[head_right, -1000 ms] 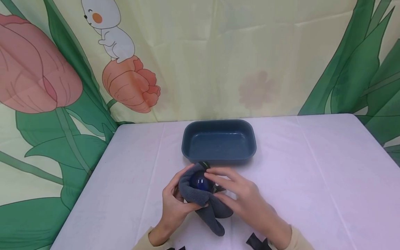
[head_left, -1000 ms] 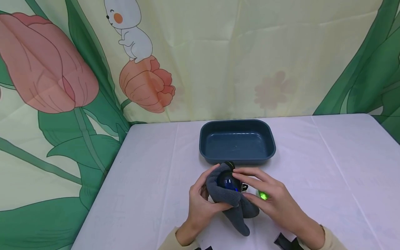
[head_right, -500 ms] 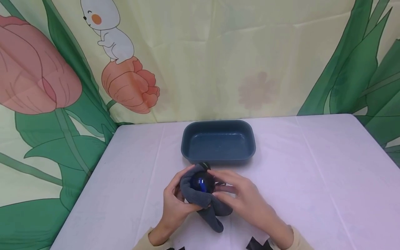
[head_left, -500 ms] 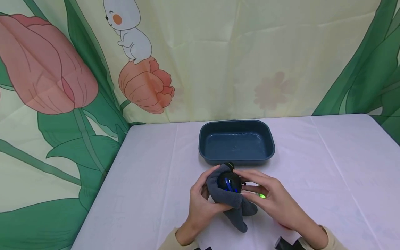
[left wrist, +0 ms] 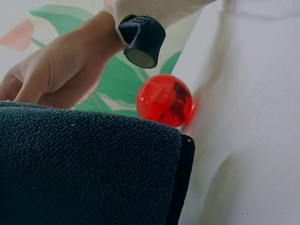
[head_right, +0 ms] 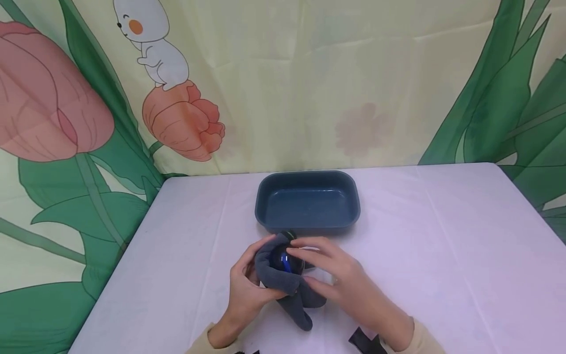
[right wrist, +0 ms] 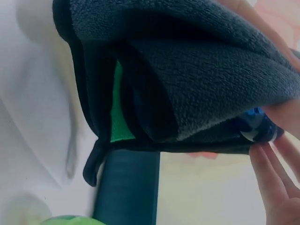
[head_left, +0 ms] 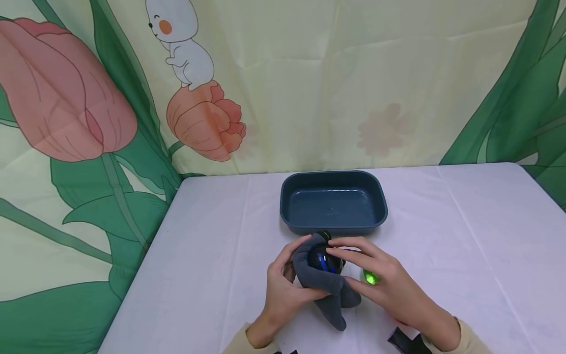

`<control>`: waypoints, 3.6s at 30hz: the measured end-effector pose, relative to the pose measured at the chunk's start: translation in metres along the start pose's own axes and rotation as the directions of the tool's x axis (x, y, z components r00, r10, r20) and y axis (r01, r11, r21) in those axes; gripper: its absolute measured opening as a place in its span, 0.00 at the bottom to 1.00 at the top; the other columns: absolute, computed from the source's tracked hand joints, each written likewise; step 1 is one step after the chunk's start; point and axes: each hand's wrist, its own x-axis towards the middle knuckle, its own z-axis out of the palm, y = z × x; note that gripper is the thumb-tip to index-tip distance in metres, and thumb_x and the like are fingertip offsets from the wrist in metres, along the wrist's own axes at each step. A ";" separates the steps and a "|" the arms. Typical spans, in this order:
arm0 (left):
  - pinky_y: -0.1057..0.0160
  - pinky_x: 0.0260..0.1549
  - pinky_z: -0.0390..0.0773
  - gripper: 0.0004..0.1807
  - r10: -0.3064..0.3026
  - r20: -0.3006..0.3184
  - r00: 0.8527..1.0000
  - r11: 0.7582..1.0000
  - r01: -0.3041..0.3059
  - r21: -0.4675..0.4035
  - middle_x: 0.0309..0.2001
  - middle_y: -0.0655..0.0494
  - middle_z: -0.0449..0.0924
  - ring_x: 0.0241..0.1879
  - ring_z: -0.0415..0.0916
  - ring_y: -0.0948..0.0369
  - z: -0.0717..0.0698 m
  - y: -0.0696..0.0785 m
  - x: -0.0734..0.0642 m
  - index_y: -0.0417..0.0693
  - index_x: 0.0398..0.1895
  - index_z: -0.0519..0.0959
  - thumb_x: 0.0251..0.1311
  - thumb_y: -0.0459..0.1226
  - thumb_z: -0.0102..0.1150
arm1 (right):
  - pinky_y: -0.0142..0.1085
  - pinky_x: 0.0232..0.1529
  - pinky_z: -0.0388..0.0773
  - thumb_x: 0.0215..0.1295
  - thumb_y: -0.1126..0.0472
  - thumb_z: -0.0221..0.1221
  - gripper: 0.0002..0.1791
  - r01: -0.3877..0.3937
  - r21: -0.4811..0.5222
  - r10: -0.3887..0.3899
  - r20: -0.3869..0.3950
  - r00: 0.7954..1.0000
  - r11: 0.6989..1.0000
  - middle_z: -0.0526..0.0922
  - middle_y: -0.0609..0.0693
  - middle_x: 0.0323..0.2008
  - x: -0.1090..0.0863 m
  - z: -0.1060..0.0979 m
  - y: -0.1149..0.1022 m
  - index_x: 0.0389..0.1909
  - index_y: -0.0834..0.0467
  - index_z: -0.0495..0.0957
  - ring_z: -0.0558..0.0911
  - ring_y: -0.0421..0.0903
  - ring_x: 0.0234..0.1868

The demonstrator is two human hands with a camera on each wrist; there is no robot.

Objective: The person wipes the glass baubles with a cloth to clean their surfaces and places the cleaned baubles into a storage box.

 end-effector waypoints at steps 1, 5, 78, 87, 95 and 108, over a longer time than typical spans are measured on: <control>0.60 0.58 0.79 0.46 -0.002 0.000 1.000 1.000 0.002 -0.001 0.59 0.41 0.78 0.56 0.79 0.55 0.000 0.000 0.000 0.42 0.67 0.69 0.40 0.22 0.77 | 0.20 0.60 0.71 0.71 0.45 0.54 0.25 0.010 0.007 -0.010 0.002 1.000 1.000 0.76 0.51 0.61 0.000 0.001 0.000 0.60 0.56 0.78 0.74 0.39 0.64; 0.60 0.57 0.79 0.45 0.002 -0.006 1.000 1.000 -0.002 -0.008 0.58 0.40 0.78 0.56 0.79 0.55 0.000 0.000 0.000 0.41 0.67 0.70 0.40 0.22 0.77 | 0.20 0.60 0.71 0.72 0.44 0.53 0.26 -0.002 0.002 0.002 0.013 1.000 1.000 0.76 0.51 0.61 0.000 0.002 0.000 0.61 0.56 0.78 0.73 0.39 0.64; 0.60 0.58 0.79 0.46 0.033 0.007 0.999 0.999 -0.034 0.026 0.59 0.41 0.78 0.57 0.79 0.55 0.000 -0.003 0.001 0.40 0.66 0.70 0.38 0.22 0.78 | 0.23 0.55 0.77 0.43 0.74 0.75 0.39 -0.114 0.039 0.113 0.006 0.994 0.993 0.79 0.47 0.60 0.001 -0.003 -0.001 0.61 0.53 0.79 0.77 0.35 0.61; 0.61 0.58 0.78 0.46 0.030 -0.004 1.000 0.998 -0.029 0.058 0.60 0.41 0.78 0.57 0.79 0.56 0.001 -0.002 -0.002 0.41 0.67 0.69 0.40 0.24 0.78 | 0.20 0.56 0.74 0.67 0.46 0.57 0.26 -0.041 -0.036 0.042 0.002 0.999 0.998 0.79 0.47 0.60 0.000 -0.002 -0.004 0.62 0.53 0.78 0.77 0.36 0.60; 0.61 0.58 0.79 0.47 0.042 0.010 0.999 0.996 -0.043 0.073 0.59 0.41 0.78 0.57 0.79 0.55 0.001 -0.001 -0.002 0.41 0.68 0.68 0.39 0.24 0.79 | 0.20 0.54 0.76 0.68 0.39 0.53 0.30 -0.066 -0.060 0.067 0.009 0.998 0.996 0.79 0.47 0.60 -0.002 -0.002 -0.004 0.62 0.53 0.78 0.77 0.35 0.60; 0.60 0.57 0.79 0.47 0.045 0.019 0.999 0.995 -0.046 0.085 0.59 0.41 0.79 0.56 0.80 0.55 0.000 0.000 -0.001 0.40 0.67 0.69 0.38 0.24 0.80 | 0.19 0.54 0.75 0.66 0.50 0.61 0.26 -0.024 -0.028 0.023 -0.007 1.000 0.999 0.80 0.48 0.58 -0.001 -0.002 -0.005 0.62 0.55 0.78 0.79 0.36 0.59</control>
